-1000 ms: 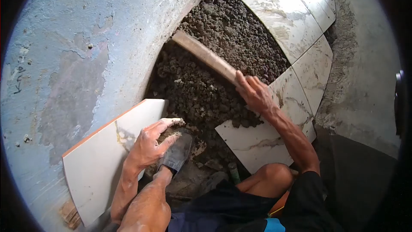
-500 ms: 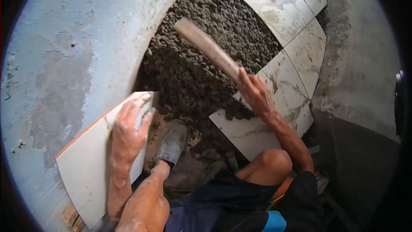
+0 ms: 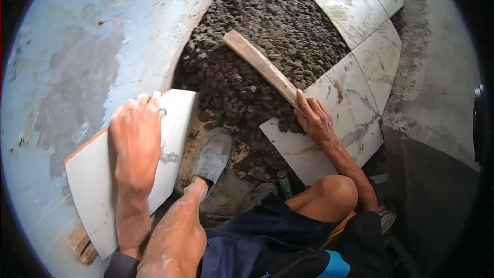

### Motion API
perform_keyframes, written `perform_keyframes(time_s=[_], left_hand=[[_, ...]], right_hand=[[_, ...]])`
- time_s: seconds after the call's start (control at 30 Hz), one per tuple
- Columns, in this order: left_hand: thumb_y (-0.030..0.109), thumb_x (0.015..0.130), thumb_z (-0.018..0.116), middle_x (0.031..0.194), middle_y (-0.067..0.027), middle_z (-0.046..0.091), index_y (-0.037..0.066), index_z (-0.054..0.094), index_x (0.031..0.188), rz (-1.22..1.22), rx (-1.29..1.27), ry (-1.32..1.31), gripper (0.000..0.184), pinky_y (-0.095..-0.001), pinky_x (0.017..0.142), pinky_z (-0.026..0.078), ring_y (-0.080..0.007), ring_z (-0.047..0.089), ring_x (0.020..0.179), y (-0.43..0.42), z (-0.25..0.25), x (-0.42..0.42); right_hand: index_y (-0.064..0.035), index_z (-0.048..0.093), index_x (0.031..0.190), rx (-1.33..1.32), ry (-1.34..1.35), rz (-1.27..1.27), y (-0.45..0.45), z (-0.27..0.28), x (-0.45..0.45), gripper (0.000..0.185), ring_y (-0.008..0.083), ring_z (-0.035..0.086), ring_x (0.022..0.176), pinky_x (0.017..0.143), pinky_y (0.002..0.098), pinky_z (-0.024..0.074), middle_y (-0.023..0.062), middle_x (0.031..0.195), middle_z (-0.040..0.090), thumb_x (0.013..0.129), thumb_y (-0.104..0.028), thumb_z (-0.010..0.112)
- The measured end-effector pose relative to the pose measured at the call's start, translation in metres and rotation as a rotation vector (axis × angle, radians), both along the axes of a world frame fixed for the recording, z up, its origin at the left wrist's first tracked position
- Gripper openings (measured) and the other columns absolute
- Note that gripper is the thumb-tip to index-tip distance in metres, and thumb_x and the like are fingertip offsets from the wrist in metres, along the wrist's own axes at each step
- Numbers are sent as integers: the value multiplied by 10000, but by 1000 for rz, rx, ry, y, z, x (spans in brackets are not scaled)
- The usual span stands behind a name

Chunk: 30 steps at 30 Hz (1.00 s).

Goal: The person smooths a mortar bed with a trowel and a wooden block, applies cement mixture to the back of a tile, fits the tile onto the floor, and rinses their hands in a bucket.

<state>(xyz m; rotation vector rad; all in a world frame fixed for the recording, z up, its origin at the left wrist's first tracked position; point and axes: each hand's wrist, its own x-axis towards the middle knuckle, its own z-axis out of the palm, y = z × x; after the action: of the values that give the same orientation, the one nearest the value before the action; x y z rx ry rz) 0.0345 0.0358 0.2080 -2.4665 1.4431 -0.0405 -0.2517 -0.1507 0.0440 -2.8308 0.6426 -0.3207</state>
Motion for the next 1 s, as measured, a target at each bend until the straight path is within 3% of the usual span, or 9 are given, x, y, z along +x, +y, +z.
perform_keyframes(time_s=[0.07, 0.1, 0.23, 0.3, 0.37, 0.77, 0.87, 0.93, 1.0], left_hand=[[171, 816, 499, 842, -68, 603, 86, 618, 875, 20, 156, -9, 158, -322, 685, 467, -214, 597, 806, 1, 0, 4], [152, 828, 469, 759, -73, 583, 81, 616, 807, -73, 62, -99, 165, -319, 626, 475, -217, 602, 742, 6, -3, 4], [145, 832, 458, 767, -76, 588, 81, 618, 809, 45, 119, -91, 174, -324, 641, 477, -221, 601, 749, 18, 0, 9], [187, 845, 464, 728, -75, 599, 65, 633, 739, -28, -3, -147, 234, -320, 620, 482, -211, 610, 711, 25, 3, 10], [194, 846, 464, 728, -78, 601, 63, 631, 741, 7, 25, -152, 237, -324, 614, 482, -216, 611, 706, 24, 3, 11], [216, 865, 432, 738, -91, 616, 76, 631, 712, 18, 51, -170, 288, -343, 595, 482, -238, 618, 694, 21, -4, 22], [213, 864, 426, 737, -84, 623, 86, 643, 714, -34, 30, -245, 293, -341, 588, 484, -233, 623, 685, 22, -11, 25], [156, 830, 466, 798, -80, 619, 128, 647, 853, 22, 123, -167, 184, -346, 643, 478, -231, 612, 757, 20, -10, 26], [149, 821, 469, 775, -84, 624, 113, 650, 813, -16, 62, -177, 185, -349, 624, 480, -231, 615, 734, 23, -12, 26]], right_hand=[[-53, 393, 1267, 22, -8, 32, -2, -2, 0, 603, 213, 507, 706, 597, 322, 455, 84, 823, 517, 724, -108, 651], [-47, 408, 1256, 43, -7, 24, 0, -2, -2, 600, 216, 516, 726, 606, 323, 456, 86, 850, 527, 711, -91, 657], [-27, 419, 1243, 50, -2, 47, 5, 0, -2, 593, 224, 516, 728, 609, 329, 452, 95, 871, 531, 702, -73, 658], [-22, 418, 1242, 24, -9, 60, 3, -1, -1, 592, 226, 513, 720, 605, 333, 451, 98, 868, 529, 702, -72, 658], [-20, 406, 1250, 39, -44, 80, 10, -1, -2, 593, 219, 491, 673, 589, 332, 450, 89, 800, 499, 709, -71, 646], [14, 445, 1204, -7, -65, 79, 74, -1, -1, 459, 195, 492, 648, 527, 306, 440, 95, 750, 492, 766, -51, 565], [-3, 477, 1171, 18, -96, 76, 82, 5, 0, 467, 195, 509, 615, 524, 308, 437, 77, 725, 486, 731, -62, 622], [-9, 465, 1188, -30, -140, 66, 73, 2, 2, 486, 193, 501, 610, 525, 306, 437, 69, 714, 483, 734, -74, 623], [-15, 449, 1204, -69, -148, -69, 53, 3, 12, 460, 187, 486, 587, 462, 303, 426, 79, 696, 487, 773, -96, 590]])
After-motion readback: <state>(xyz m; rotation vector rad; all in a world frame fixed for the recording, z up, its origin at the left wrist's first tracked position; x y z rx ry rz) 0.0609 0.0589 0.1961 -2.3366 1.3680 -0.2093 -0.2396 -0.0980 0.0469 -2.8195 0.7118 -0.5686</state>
